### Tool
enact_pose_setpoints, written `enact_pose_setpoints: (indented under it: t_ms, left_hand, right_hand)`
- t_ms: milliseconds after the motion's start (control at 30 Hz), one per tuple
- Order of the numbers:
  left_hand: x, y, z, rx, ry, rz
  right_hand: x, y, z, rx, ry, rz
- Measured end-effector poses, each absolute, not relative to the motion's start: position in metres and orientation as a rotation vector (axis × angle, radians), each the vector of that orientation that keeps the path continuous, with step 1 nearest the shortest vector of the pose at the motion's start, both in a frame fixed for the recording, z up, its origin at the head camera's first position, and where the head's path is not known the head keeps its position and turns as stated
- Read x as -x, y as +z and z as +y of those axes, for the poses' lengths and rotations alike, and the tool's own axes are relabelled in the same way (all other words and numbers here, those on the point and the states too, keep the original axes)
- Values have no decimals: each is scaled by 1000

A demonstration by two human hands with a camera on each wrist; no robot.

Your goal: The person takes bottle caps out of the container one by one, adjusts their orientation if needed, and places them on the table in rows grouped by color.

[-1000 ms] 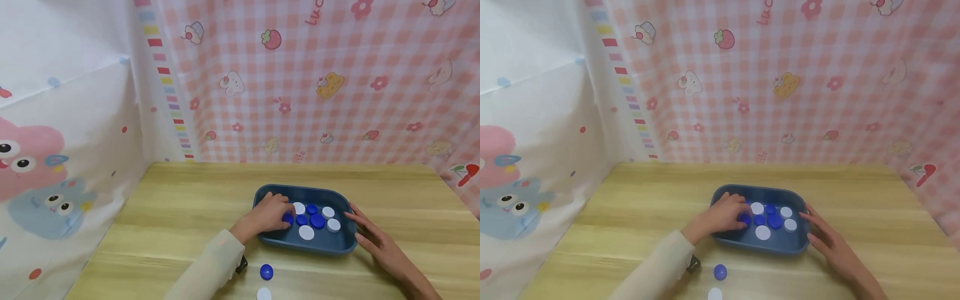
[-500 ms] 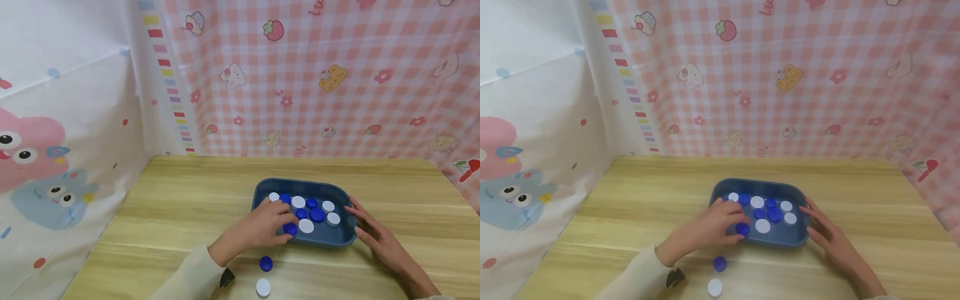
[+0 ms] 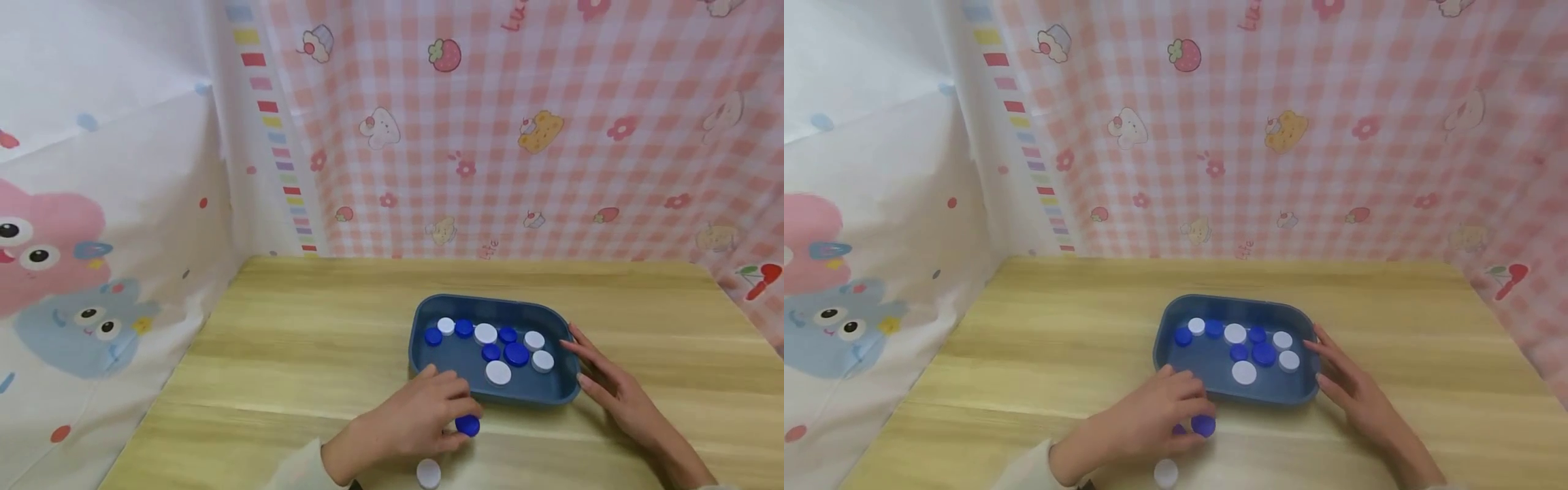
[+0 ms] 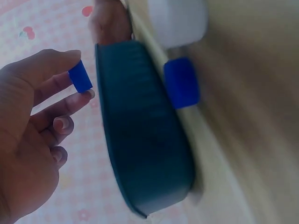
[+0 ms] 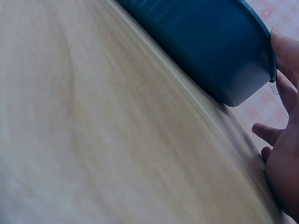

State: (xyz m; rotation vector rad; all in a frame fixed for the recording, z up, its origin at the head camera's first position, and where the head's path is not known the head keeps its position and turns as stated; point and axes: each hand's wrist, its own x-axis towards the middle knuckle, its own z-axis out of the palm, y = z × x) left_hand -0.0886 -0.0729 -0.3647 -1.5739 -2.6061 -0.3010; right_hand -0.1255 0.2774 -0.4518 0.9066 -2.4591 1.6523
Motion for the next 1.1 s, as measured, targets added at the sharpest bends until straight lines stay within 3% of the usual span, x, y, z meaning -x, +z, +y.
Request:
enact_pose_setpoints:
  t_ms: [467, 1100]
  left_hand:
    - [75, -393, -68, 1618, -53, -2734]
    - [82, -393, -65, 1554, 148, -2706]
  right_hand:
    - [117, -458, 279, -916, 1720, -2449]
    - [125, -450, 276, -906, 1704, -2427]
